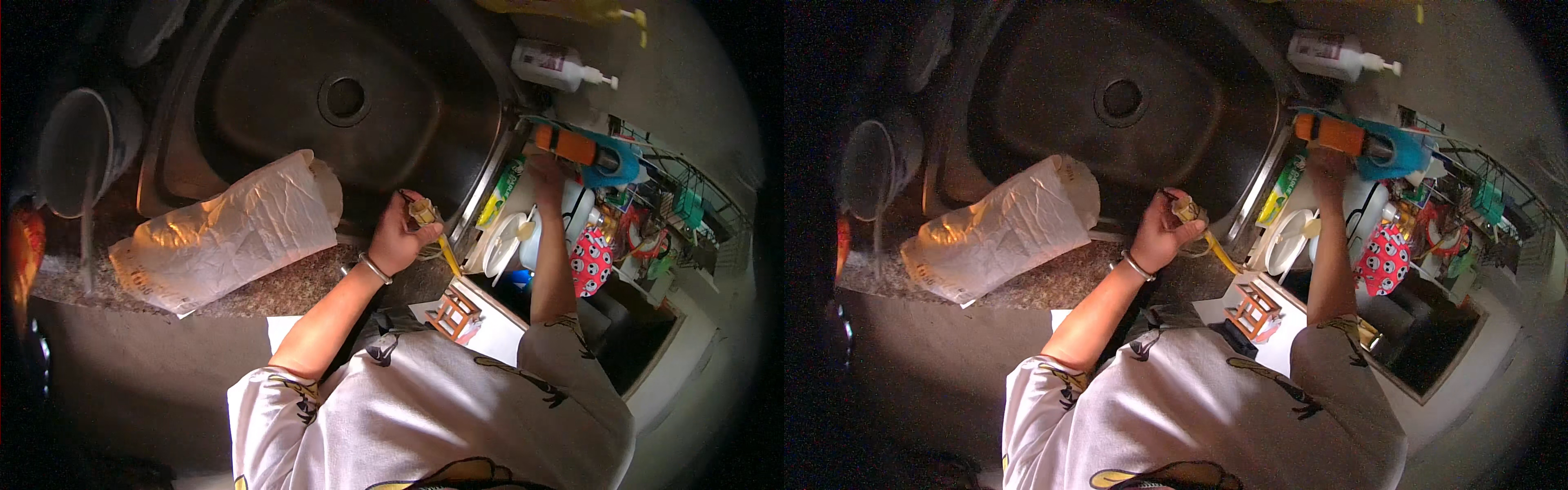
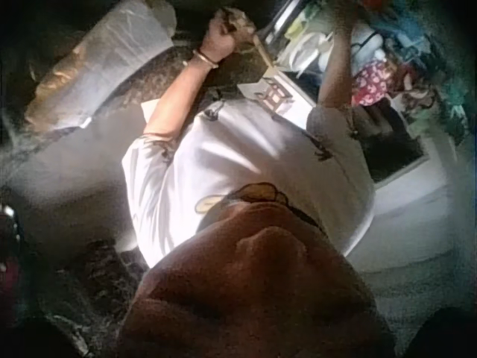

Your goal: Connecting or repairing a hose by attaching components near a sink.

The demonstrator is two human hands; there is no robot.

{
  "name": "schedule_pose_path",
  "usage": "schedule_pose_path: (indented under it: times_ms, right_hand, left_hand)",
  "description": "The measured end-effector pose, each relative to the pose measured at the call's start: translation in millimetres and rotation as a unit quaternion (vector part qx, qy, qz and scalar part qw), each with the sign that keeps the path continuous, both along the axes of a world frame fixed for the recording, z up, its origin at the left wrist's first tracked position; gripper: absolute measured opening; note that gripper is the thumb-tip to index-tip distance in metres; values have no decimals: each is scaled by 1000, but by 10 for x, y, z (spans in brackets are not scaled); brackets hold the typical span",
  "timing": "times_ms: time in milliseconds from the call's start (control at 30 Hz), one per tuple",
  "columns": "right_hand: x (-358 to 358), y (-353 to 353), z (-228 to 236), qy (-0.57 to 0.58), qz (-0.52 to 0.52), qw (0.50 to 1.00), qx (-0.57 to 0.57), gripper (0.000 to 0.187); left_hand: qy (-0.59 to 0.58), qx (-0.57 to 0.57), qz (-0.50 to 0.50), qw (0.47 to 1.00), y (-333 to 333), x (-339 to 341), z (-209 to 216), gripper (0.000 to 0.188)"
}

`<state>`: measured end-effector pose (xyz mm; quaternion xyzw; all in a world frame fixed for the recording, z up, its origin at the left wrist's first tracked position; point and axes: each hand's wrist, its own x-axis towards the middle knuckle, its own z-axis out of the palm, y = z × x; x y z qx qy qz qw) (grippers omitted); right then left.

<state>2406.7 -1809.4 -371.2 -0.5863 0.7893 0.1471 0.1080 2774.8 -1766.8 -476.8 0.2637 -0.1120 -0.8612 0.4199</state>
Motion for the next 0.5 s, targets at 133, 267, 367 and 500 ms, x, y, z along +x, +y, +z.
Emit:
schedule_pose_path:
  times_ms: [133, 267, 367, 500]
  right_hand:
    - [830, 305, -96, -261, -109, 935, -215, 40]
    - [1686, 55, -39, -403, -196, 838, -311, 43]
    - [2078, -316, 102, -589, -244, 678, -366, 39]
    - [2165, -573, 276, -650, -287, 596, -373, 35]
  left_hand:
    - [1, 25, -18, 1000, -26, 17, -5, 37]
    - [-44, 47, -66, 996, -128, 83, 79, 37]
    - [-63, 85, -60, 993, -99, 108, 196, 38]
    - [-128, 124, -107, 978, 95, 300, 345, 29]
